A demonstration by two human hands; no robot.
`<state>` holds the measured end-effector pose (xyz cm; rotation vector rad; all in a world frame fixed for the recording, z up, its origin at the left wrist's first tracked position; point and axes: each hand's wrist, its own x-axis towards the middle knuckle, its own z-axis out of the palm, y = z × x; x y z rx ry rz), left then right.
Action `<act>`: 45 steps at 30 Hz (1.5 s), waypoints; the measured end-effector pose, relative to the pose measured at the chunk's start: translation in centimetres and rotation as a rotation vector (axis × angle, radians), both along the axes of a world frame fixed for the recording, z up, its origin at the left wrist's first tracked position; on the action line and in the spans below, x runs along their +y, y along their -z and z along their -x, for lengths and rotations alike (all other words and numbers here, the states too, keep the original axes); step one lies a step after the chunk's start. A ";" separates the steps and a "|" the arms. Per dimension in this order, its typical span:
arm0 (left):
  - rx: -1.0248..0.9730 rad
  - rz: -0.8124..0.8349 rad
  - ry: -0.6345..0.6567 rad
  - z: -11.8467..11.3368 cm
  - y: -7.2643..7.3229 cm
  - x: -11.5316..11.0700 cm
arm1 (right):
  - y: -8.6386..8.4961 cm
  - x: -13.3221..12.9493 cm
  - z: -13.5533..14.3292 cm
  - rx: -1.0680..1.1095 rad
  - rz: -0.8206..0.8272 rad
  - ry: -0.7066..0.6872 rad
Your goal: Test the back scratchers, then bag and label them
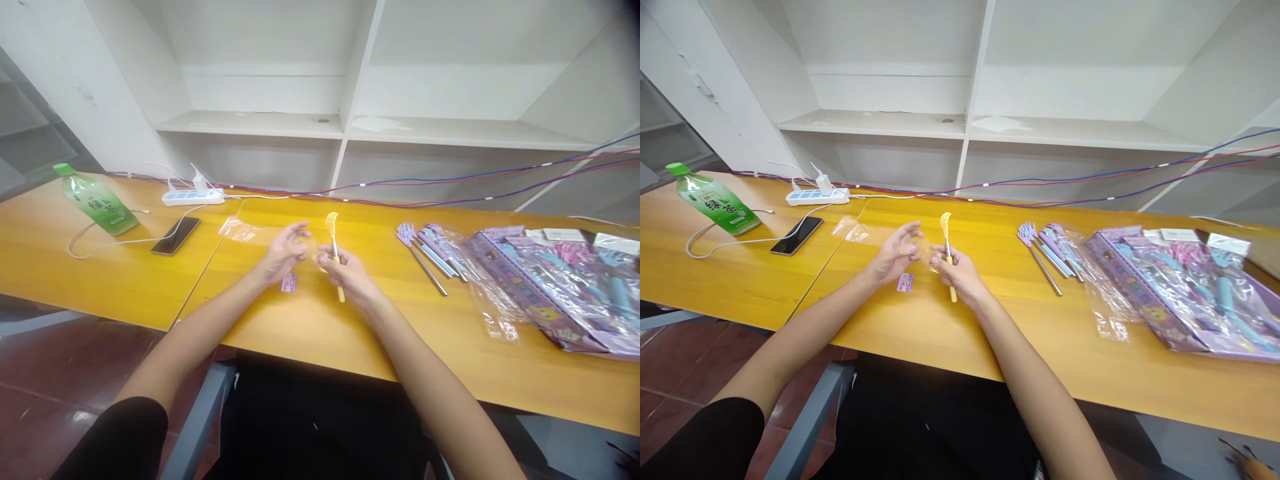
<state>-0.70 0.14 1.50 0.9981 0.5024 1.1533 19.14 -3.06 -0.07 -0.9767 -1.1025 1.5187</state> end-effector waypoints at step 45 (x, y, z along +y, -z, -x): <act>0.093 -0.095 -0.156 -0.1 -0.6 -0.1 | -0.2 0.2 -0.8 0.006 -0.169 0.073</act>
